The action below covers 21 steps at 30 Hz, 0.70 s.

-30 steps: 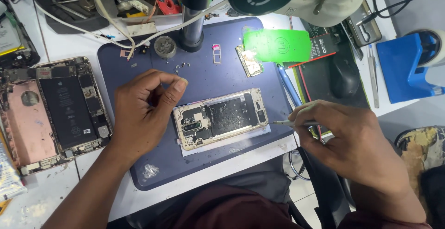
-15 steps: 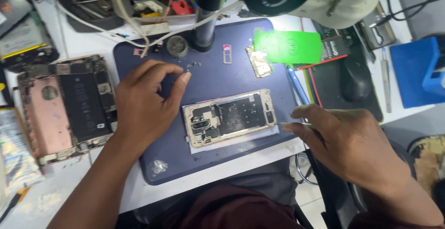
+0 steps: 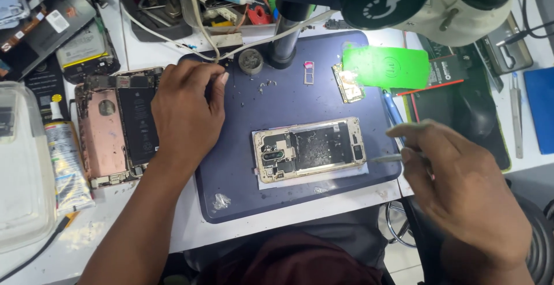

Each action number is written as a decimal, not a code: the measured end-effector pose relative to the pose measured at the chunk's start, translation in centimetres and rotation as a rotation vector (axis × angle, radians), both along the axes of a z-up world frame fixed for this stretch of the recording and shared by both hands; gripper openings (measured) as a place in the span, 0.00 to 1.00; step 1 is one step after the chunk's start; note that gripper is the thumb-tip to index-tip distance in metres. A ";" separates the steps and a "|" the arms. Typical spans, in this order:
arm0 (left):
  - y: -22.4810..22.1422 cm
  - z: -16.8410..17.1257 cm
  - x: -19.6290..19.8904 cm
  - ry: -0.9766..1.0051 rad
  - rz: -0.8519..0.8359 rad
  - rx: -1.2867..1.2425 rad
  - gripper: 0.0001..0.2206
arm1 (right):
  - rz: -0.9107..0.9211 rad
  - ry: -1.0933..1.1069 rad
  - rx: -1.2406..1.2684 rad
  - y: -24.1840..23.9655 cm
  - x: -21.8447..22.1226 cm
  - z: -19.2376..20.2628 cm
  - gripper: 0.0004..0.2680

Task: Disassembling a mobile phone and working on internal components at a repair station

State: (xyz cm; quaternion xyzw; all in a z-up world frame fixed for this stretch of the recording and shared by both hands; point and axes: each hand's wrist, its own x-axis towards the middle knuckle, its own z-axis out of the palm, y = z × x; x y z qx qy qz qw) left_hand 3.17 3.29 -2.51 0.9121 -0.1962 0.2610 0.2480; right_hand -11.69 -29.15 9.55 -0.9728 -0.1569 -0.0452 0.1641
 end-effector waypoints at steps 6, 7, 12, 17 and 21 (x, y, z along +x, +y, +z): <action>-0.2 -0.5 0.3 0.074 -0.039 -0.030 0.04 | -0.075 -0.020 -0.092 0.1 0.0 0.1 0.10; -0.5 -0.8 0.3 0.074 -0.038 -0.028 0.04 | -0.075 -0.020 -0.090 0.0 0.1 0.1 0.10; -1.9 -1.0 0.7 0.014 -0.135 -0.010 0.04 | -0.109 0.054 -0.073 -0.4 -0.4 -0.4 0.09; -2.2 -0.5 1.1 -0.028 -0.192 0.019 0.03 | -0.007 -0.011 -0.017 0.2 0.3 0.2 0.10; -2.6 -0.5 1.4 -0.103 -0.204 0.149 0.04 | -0.044 -0.033 -0.091 -0.1 -0.1 -0.3 0.07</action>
